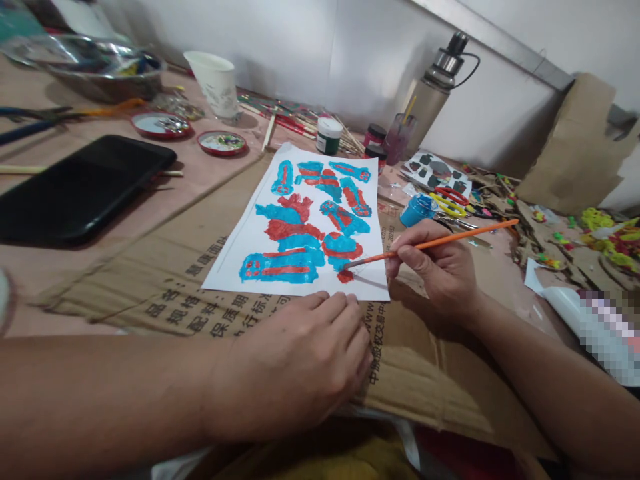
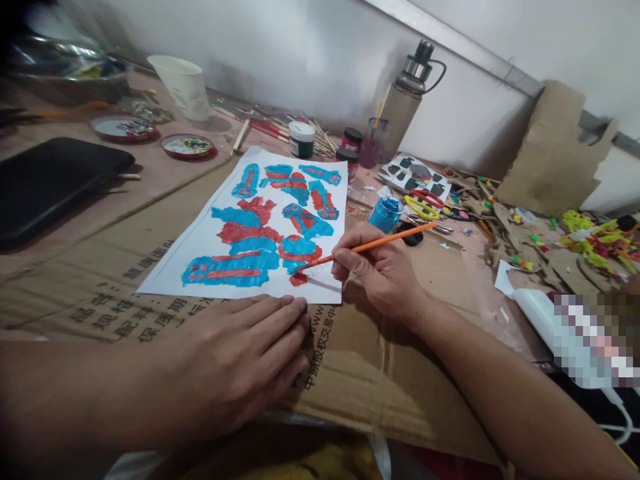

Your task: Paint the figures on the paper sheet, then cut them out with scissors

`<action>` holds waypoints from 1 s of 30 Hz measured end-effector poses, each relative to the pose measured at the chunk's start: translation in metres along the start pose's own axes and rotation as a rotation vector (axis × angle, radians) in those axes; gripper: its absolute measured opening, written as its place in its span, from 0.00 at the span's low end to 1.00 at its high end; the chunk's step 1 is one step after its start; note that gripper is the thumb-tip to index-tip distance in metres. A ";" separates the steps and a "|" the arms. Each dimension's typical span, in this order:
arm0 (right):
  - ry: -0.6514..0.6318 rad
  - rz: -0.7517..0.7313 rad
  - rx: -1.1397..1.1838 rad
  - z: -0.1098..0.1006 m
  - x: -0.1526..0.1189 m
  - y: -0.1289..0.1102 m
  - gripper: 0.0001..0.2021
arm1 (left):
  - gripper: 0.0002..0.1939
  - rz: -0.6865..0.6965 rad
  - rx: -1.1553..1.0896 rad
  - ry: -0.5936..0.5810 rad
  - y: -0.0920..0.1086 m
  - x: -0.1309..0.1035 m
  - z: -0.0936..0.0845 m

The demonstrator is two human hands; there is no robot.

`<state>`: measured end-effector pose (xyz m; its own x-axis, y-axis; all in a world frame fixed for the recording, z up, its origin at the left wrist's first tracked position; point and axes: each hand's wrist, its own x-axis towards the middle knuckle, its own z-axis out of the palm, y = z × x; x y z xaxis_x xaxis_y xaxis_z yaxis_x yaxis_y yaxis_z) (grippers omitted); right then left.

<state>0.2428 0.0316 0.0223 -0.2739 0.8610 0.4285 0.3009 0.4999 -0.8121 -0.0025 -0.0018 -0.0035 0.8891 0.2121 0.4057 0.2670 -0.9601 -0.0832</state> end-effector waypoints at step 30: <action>0.184 0.181 0.294 0.017 0.004 0.002 0.17 | 0.11 0.009 0.033 0.001 -0.001 0.001 0.002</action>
<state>0.2266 0.0346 0.0151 -0.0636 0.9485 0.3104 0.0478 0.3136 -0.9484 -0.0017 -0.0001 -0.0046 0.8912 0.2034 0.4054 0.2713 -0.9554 -0.1171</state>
